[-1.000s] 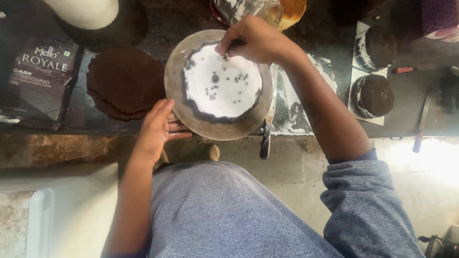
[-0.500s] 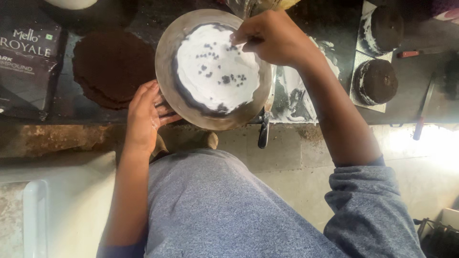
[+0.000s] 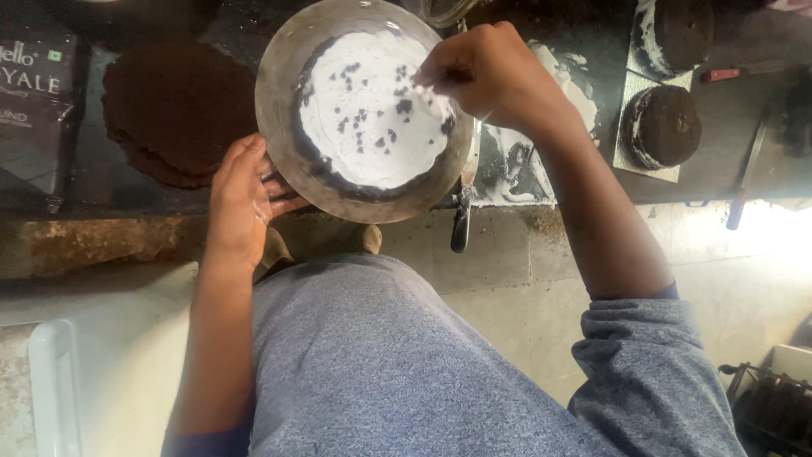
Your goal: The person assembles a multi-layered cake by placing cake rounds on a rotating stand, pouring liquid over each layer, applying white frosting with a spatula, and sprinkling small dark pieces on the frosting between layers.
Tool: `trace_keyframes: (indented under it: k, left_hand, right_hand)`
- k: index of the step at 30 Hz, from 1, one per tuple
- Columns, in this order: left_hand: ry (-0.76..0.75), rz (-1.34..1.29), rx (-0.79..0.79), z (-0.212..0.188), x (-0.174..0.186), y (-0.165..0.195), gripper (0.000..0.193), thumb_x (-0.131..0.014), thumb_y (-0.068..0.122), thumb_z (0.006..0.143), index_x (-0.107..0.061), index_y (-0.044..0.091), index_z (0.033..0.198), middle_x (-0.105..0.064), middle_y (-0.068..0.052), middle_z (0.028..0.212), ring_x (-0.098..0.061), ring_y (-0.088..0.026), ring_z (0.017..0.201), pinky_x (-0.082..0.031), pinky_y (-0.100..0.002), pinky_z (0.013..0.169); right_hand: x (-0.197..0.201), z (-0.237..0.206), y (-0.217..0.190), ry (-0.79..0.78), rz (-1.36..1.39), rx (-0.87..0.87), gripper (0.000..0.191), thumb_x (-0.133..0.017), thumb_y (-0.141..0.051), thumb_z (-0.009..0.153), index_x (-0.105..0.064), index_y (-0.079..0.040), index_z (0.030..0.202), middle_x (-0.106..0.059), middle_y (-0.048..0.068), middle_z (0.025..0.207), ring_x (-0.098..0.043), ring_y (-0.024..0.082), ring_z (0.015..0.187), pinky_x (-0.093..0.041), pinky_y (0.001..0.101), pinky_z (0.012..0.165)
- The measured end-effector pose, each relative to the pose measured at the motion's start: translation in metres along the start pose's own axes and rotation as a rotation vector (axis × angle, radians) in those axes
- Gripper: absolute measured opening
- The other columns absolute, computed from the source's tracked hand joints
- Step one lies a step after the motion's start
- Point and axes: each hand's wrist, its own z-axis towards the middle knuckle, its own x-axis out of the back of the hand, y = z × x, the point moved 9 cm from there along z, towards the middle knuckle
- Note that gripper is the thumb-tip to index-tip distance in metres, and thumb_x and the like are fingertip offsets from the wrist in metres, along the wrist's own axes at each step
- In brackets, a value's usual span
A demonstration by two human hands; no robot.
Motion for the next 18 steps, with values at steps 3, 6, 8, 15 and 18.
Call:
trace_keyframes:
  k: [3,6,8,15,18]
  left_hand:
    - [0.013,0.018,0.000,0.000,0.000,0.001,0.047,-0.049,0.042,0.102,-0.052,0.006,0.132,-0.068,-0.014,0.120,-0.070,-0.026,0.103,-0.059,-0.047,0.089]
    - [0.010,0.016,-0.006,0.000,-0.001,0.004,0.047,-0.049,0.041,0.102,-0.052,0.005,0.132,-0.068,-0.014,0.120,-0.070,-0.027,0.104,-0.059,-0.048,0.090]
    - [0.006,0.013,-0.003,-0.001,-0.001,0.004,0.047,-0.049,0.041,0.102,-0.052,0.004,0.132,-0.068,-0.014,0.121,-0.071,-0.027,0.105,-0.060,-0.047,0.089]
    - [0.055,0.124,-0.012,0.001,0.007,-0.002,0.038,-0.053,0.030,0.103,-0.058,0.005,0.131,-0.070,-0.012,0.114,-0.072,-0.023,0.101,-0.064,-0.040,0.085]
    - [0.056,0.232,-0.009,0.004,0.008,-0.009,0.032,-0.056,0.020,0.101,-0.058,0.004,0.128,-0.072,-0.009,0.114,-0.072,-0.021,0.100,-0.065,-0.038,0.082]
  right_hand:
    - [-0.003,-0.012,0.004,-0.026,-0.020,-0.072,0.011,-0.075,-0.003,0.093,-0.078,-0.006,0.104,-0.079,0.011,0.096,-0.078,0.020,0.085,-0.060,0.0328,0.077]
    - [-0.011,-0.023,-0.016,-0.113,-0.036,0.084,0.030,-0.065,0.008,0.092,-0.079,-0.007,0.113,-0.078,0.011,0.108,-0.077,0.021,0.091,-0.059,0.0325,0.077]
    - [-0.008,-0.030,-0.019,-0.060,0.009,0.045,0.024,-0.069,0.005,0.091,-0.079,-0.007,0.110,-0.079,0.011,0.106,-0.077,0.021,0.092,-0.060,0.0325,0.079]
    - [-0.027,-0.045,-0.050,-0.067,0.073,0.169,0.039,-0.058,0.016,0.079,-0.076,-0.001,0.108,-0.077,0.014,0.106,-0.076,0.024,0.094,-0.060,0.0323,0.074]
    - [-0.029,-0.039,-0.049,0.044,0.111,0.120,0.018,-0.069,0.003,0.099,-0.078,-0.009,0.109,-0.079,0.008,0.113,-0.079,0.018,0.102,-0.060,0.0290,0.083]
